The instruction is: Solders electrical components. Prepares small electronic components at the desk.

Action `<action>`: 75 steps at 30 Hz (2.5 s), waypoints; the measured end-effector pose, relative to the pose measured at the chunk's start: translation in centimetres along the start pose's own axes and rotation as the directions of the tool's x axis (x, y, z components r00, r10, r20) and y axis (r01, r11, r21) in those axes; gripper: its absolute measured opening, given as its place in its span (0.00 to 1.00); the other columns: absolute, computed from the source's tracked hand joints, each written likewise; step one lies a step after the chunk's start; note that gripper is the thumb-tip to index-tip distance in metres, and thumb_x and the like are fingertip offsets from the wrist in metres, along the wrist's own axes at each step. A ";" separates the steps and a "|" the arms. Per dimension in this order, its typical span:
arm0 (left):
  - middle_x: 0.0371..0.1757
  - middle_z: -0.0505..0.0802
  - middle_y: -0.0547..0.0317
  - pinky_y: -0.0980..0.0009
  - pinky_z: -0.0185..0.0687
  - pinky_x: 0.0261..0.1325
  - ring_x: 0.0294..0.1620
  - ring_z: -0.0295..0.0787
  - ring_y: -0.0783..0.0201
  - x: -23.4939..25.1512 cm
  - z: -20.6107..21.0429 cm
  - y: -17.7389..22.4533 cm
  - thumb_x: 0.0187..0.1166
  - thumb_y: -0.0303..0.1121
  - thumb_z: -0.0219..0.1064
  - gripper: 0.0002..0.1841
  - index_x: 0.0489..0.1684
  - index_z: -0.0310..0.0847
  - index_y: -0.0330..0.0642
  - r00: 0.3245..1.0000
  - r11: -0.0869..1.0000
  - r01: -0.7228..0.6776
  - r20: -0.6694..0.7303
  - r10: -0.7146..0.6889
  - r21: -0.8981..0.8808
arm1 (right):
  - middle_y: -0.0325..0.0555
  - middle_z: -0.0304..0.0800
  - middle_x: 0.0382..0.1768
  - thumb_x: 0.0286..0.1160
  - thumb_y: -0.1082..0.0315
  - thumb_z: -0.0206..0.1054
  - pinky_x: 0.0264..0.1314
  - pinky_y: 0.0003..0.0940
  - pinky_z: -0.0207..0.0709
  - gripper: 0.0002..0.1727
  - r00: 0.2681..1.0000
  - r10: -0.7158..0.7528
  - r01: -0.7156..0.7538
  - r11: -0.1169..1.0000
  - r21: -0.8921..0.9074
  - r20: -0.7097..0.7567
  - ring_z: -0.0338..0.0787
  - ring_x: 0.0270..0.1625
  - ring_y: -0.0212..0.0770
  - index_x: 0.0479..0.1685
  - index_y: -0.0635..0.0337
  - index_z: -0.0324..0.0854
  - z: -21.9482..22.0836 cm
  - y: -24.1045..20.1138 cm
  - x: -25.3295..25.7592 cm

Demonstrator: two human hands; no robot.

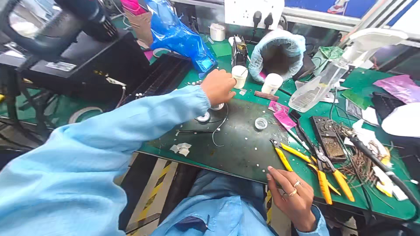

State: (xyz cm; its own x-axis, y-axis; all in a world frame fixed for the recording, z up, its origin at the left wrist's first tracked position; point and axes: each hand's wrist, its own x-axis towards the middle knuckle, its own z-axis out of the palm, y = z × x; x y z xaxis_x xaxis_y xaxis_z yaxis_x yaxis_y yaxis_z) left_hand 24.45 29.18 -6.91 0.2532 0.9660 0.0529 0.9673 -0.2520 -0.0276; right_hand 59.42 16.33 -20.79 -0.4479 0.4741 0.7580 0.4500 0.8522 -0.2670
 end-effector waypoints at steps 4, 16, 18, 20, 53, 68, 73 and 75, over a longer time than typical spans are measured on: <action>0.64 0.86 0.27 0.30 0.64 0.74 0.73 0.76 0.27 4.3 2.7 0.7 0.82 0.46 0.68 0.23 0.49 0.88 0.27 0.970 0.977 0.099 0.200 -0.137 0.190 | 0.43 0.96 0.40 0.77 0.62 0.71 0.42 0.29 0.84 0.13 0.999 0.043 -0.043 0.999 -0.031 0.002 0.92 0.41 0.37 0.54 0.54 0.93 -0.3 0.0 0.1; 0.38 0.92 0.44 0.35 0.77 0.59 0.46 0.90 0.43 3.4 2.1 -1.3 0.66 0.40 0.85 0.18 0.41 0.87 0.35 0.992 0.903 0.115 -0.007 -0.129 -0.414 | 0.43 0.96 0.48 0.77 0.60 0.72 0.56 0.35 0.84 0.14 0.993 0.115 -0.115 0.993 -0.002 -0.014 0.92 0.52 0.38 0.56 0.52 0.93 -0.7 0.4 0.3; 0.40 0.92 0.50 0.49 0.86 0.52 0.42 0.91 0.54 0.2 0.6 0.0 0.68 0.38 0.83 0.18 0.46 0.85 0.37 0.991 0.814 -0.021 -0.120 -0.060 -0.580 | 0.43 0.96 0.49 0.77 0.60 0.73 0.55 0.35 0.85 0.14 0.989 0.149 -0.147 0.986 0.079 -0.017 0.92 0.53 0.38 0.57 0.53 0.92 -1.1 0.3 0.6; 0.38 0.92 0.58 0.66 0.89 0.43 0.36 0.90 0.64 -4.2 -1.0 2.6 0.67 0.35 0.79 0.19 0.55 0.83 0.39 0.985 0.619 -0.140 -0.170 0.010 -0.773 | 0.44 0.95 0.51 0.77 0.61 0.75 0.58 0.34 0.88 0.15 0.982 0.190 -0.186 0.957 0.225 0.005 0.93 0.55 0.38 0.59 0.56 0.90 -1.7 -0.1 1.4; 0.48 0.95 0.55 0.71 0.89 0.59 0.53 0.92 0.66 -16.1 3.7 12.8 0.87 0.28 0.62 0.11 0.43 0.91 0.34 0.986 -0.213 -0.163 -0.168 0.003 -0.963 | 0.45 0.91 0.30 0.68 0.61 0.82 0.41 0.28 0.88 0.16 0.980 0.177 -0.191 0.748 0.635 0.086 0.92 0.35 0.33 0.34 0.65 0.85 2.0 -6.2 4.4; 0.45 0.94 0.57 0.74 0.92 0.52 0.47 0.93 0.67 -15.6 4.8 13.3 0.82 0.29 0.71 0.07 0.44 0.91 0.34 0.987 -0.206 -0.131 -0.109 -0.115 -0.970 | 0.47 0.91 0.46 0.63 0.74 0.84 0.39 0.28 0.94 0.20 0.927 0.309 -0.356 0.539 0.764 0.214 0.94 0.40 0.35 0.50 0.65 0.80 1.9 -4.9 4.7; 0.44 0.95 0.58 0.75 0.92 0.53 0.46 0.94 0.69 -15.4 5.2 13.2 0.79 0.28 0.73 0.06 0.43 0.92 0.34 0.991 -0.219 -0.086 -0.061 -0.118 -0.972 | 0.44 0.90 0.49 0.63 0.75 0.83 0.48 0.31 0.94 0.21 0.874 0.315 -0.472 0.359 0.805 0.371 0.94 0.45 0.34 0.53 0.65 0.79 2.3 -4.5 4.6; 0.44 0.95 0.58 0.75 0.91 0.52 0.45 0.93 0.69 -15.2 5.4 13.2 0.79 0.27 0.73 0.05 0.42 0.92 0.34 0.992 -0.228 -0.070 -0.043 -0.121 -0.971 | 0.42 0.89 0.48 0.64 0.75 0.82 0.51 0.31 0.93 0.19 0.865 0.320 -0.485 0.341 0.805 0.386 0.93 0.47 0.34 0.52 0.63 0.80 2.4 -4.4 4.6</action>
State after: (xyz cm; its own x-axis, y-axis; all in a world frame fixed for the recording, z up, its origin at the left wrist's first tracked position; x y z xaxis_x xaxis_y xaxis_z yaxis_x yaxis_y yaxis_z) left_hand 33.26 11.44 -13.44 0.1345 0.9860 0.0984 -0.2251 -0.0663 0.9721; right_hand 53.53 15.29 -17.55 -0.5416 0.7686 0.3406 -0.2511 0.2387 -0.9380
